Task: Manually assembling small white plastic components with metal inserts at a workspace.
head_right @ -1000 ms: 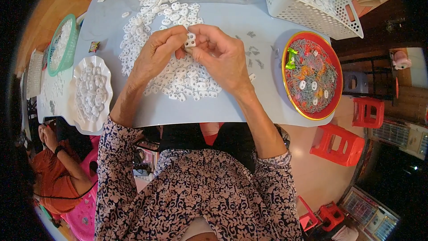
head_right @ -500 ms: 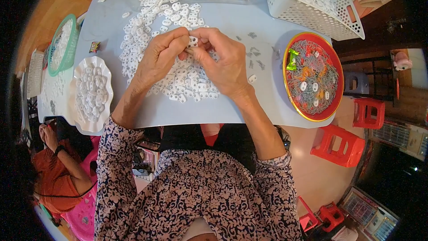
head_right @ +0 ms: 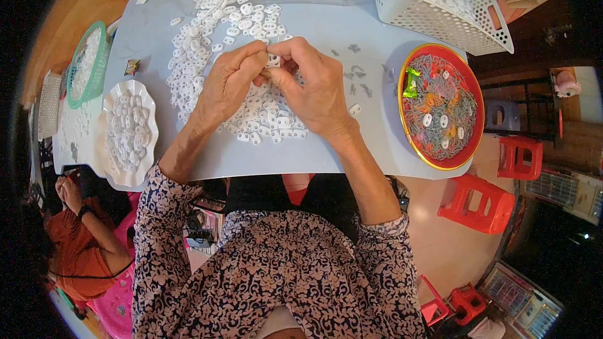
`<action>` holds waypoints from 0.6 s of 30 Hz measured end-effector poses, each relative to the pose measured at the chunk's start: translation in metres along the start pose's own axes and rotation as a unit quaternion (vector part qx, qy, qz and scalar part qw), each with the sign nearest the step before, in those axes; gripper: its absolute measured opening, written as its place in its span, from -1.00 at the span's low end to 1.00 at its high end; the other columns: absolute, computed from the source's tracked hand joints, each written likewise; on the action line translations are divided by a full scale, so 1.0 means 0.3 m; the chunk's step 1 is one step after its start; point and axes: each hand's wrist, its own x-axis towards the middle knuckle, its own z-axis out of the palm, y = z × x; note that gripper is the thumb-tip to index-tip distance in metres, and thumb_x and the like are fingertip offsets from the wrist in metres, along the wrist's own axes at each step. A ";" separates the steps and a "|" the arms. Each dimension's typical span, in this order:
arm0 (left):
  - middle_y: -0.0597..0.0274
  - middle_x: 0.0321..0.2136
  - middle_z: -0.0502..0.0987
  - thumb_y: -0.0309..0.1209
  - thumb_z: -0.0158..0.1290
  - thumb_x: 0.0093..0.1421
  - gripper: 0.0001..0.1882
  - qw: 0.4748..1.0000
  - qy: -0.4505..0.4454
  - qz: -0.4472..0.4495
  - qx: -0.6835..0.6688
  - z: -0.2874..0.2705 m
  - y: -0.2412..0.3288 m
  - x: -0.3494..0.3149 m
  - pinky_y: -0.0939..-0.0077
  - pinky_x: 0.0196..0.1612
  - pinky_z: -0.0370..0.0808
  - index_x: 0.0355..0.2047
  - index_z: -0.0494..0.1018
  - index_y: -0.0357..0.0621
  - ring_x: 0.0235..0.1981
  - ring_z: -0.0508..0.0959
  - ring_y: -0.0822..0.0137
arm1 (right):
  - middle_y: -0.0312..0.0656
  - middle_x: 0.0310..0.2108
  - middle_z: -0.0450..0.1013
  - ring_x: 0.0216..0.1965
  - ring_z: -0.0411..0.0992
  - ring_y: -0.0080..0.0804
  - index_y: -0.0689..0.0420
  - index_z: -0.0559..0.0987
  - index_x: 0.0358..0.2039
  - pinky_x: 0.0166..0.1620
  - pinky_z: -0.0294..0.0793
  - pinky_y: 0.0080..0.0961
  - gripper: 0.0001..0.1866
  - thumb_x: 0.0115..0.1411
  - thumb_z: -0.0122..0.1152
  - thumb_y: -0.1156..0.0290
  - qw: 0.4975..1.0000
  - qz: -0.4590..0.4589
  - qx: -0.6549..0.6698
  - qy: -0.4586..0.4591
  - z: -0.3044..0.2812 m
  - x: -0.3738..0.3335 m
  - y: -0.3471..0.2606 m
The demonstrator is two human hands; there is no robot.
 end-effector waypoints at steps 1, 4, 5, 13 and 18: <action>0.33 -0.69 0.21 -0.37 -0.22 0.26 -0.73 1.000 -0.002 0.000 0.008 -0.002 -0.001 0.000 0.57 -0.53 0.22 -0.54 0.26 -0.26 -0.59 0.20 0.53 | -0.22 -0.57 0.42 -0.55 0.42 -0.49 0.21 0.47 -0.36 -0.45 0.44 -0.58 -0.77 -0.05 0.31 0.57 1.000 0.008 0.005 -0.005 -0.003 0.001 -0.005; 0.32 -0.69 0.18 -0.37 -0.22 0.26 -0.74 1.000 -0.008 -0.001 0.023 -0.007 0.006 -0.001 0.56 -0.54 0.21 -0.54 0.25 -0.27 -0.59 0.18 0.52 | -0.22 -0.58 0.43 -0.55 0.42 -0.50 0.22 0.47 -0.38 -0.45 0.44 -0.59 -0.79 -0.05 0.31 0.57 1.000 0.019 0.017 -0.013 -0.005 0.001 -0.006; 0.31 -0.69 0.17 -0.38 -0.21 0.25 -0.74 0.999 -0.013 -0.001 0.030 -0.008 0.011 -0.002 0.55 -0.55 0.20 -0.53 0.25 -0.28 -0.59 0.16 0.51 | -0.21 -0.58 0.44 -0.55 0.43 -0.50 0.22 0.47 -0.39 -0.45 0.44 -0.59 -0.79 -0.05 0.31 0.58 0.999 0.021 0.025 -0.015 -0.005 0.001 -0.004; 0.27 -0.70 0.18 -0.38 -0.20 0.23 -0.75 0.998 -0.028 0.014 0.052 -0.012 0.021 -0.006 0.52 -0.56 0.20 -0.52 0.27 -0.30 -0.61 0.16 0.50 | -0.22 -0.58 0.48 -0.57 0.43 -0.53 0.23 0.48 -0.43 -0.47 0.44 -0.62 -0.80 -0.07 0.33 0.60 0.999 -0.002 0.032 -0.007 -0.004 -0.006 0.015; 0.34 -0.67 0.25 -0.40 -0.22 0.25 -0.74 0.999 -0.033 -0.024 0.029 -0.012 0.031 -0.010 0.59 -0.50 0.23 -0.54 0.28 -0.30 -0.59 0.23 0.51 | -0.22 -0.59 0.47 -0.58 0.42 -0.54 0.22 0.48 -0.42 -0.48 0.42 -0.62 -0.80 -0.07 0.32 0.60 0.999 -0.018 0.041 -0.010 -0.004 -0.004 0.004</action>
